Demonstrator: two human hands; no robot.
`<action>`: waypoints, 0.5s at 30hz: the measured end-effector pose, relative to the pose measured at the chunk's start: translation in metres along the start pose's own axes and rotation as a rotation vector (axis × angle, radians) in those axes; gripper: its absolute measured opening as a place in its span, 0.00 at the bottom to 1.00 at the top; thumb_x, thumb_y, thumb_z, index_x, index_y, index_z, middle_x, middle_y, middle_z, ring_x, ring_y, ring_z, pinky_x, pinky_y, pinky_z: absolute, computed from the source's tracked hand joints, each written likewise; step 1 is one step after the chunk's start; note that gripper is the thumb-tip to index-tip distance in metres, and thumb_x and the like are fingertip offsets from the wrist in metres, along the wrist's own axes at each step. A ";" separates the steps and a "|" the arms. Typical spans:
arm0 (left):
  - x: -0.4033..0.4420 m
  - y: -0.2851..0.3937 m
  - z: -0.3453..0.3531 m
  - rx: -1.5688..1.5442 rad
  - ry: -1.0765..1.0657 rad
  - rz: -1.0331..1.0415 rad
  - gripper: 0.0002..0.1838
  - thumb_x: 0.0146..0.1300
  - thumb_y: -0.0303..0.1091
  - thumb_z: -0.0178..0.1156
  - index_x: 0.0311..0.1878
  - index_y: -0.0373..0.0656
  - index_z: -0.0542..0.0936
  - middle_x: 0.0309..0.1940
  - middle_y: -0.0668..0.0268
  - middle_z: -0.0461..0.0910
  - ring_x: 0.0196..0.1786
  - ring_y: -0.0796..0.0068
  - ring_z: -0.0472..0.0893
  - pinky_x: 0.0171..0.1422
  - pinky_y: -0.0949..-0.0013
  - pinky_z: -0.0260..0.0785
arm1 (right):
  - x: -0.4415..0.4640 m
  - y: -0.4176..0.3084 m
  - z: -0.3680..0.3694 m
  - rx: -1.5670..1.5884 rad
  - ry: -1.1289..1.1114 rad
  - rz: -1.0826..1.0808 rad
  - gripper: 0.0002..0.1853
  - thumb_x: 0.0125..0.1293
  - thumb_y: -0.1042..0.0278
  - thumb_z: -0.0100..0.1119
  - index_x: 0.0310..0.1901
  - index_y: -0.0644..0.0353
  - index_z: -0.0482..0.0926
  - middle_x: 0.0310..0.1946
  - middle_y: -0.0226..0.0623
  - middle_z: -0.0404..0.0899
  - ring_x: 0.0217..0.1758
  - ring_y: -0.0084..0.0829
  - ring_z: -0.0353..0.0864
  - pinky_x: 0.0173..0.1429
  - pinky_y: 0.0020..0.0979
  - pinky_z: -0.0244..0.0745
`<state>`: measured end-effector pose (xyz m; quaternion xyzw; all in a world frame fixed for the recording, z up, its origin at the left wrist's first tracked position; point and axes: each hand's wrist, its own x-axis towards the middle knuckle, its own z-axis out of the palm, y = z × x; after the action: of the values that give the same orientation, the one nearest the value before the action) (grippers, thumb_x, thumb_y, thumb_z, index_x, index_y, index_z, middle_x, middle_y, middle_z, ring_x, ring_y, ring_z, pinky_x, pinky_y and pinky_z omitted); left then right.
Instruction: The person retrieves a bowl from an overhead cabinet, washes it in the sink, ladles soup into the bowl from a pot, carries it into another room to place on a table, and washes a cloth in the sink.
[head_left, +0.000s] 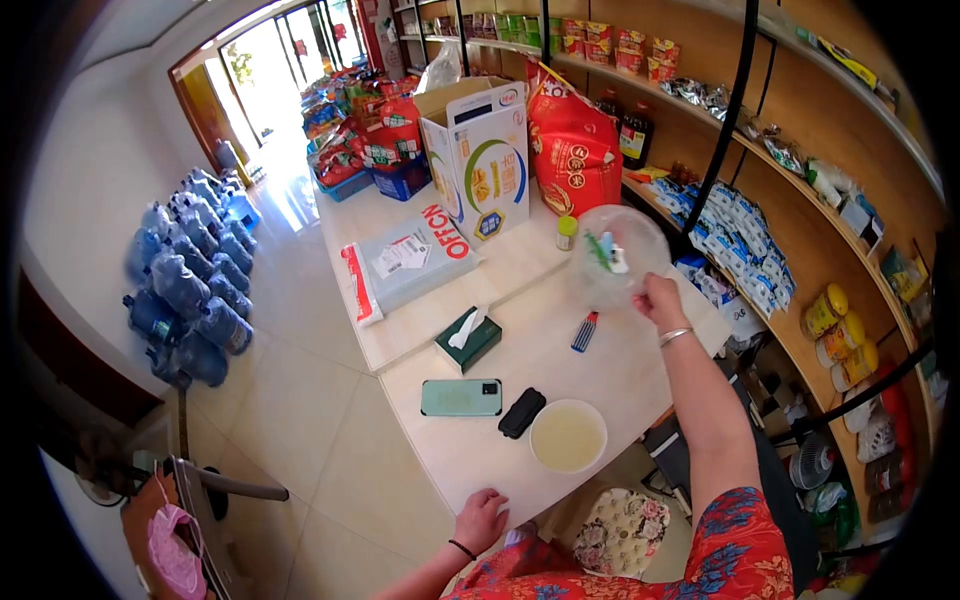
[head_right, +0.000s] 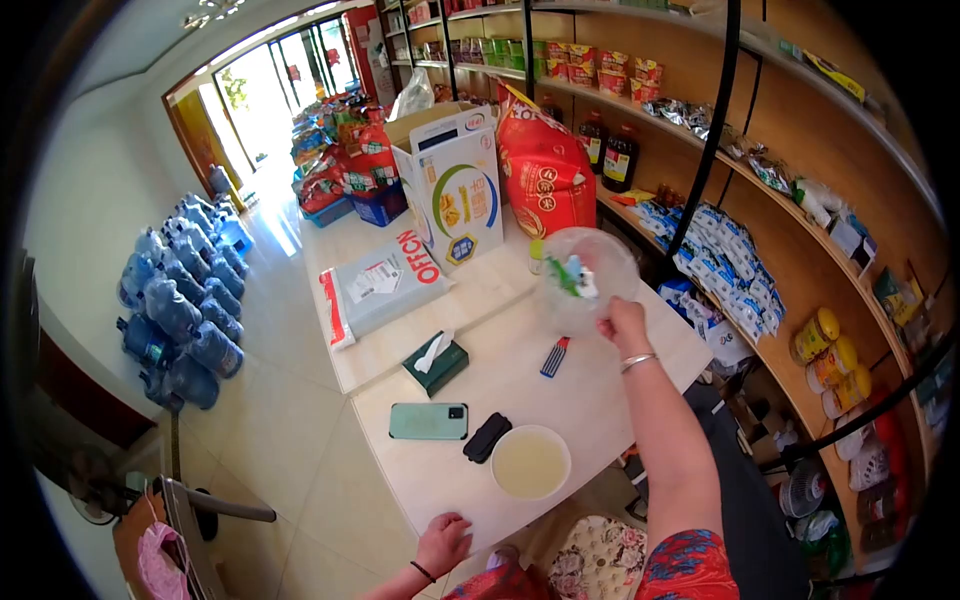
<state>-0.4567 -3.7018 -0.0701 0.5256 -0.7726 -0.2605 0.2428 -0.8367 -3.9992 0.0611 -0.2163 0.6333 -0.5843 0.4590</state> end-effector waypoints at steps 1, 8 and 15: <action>0.001 0.000 0.000 -0.022 0.002 -0.014 0.14 0.52 0.33 0.60 0.43 0.44 0.76 0.44 0.58 0.73 0.47 0.58 0.74 0.50 0.62 0.70 | 0.005 0.002 -0.017 -0.005 0.030 0.011 0.10 0.57 0.66 0.49 0.31 0.66 0.70 0.20 0.39 0.72 0.15 0.29 0.72 0.18 0.26 0.72; 0.086 -0.006 -0.032 0.028 0.306 0.025 0.21 0.50 0.30 0.61 0.49 0.41 0.71 0.45 0.54 0.72 0.51 0.52 0.70 0.56 0.59 0.63 | 0.036 0.050 -0.098 0.110 0.142 0.066 0.18 0.60 0.56 0.53 0.37 0.66 0.69 0.23 0.40 0.73 0.16 0.28 0.73 0.20 0.24 0.73; 0.222 -0.021 -0.073 0.354 0.456 -0.135 0.47 0.38 0.39 0.71 0.63 0.44 0.58 0.60 0.50 0.59 0.63 0.50 0.58 0.63 0.54 0.55 | -0.029 0.032 -0.111 -0.106 0.296 -0.099 0.27 0.60 0.41 0.51 0.42 0.63 0.70 0.26 0.37 0.74 0.16 0.24 0.73 0.14 0.21 0.63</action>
<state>-0.4681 -3.9270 -0.0068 0.6550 -0.6949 -0.0123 0.2966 -0.9067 -3.9089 0.0289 -0.1827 0.7127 -0.5972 0.3193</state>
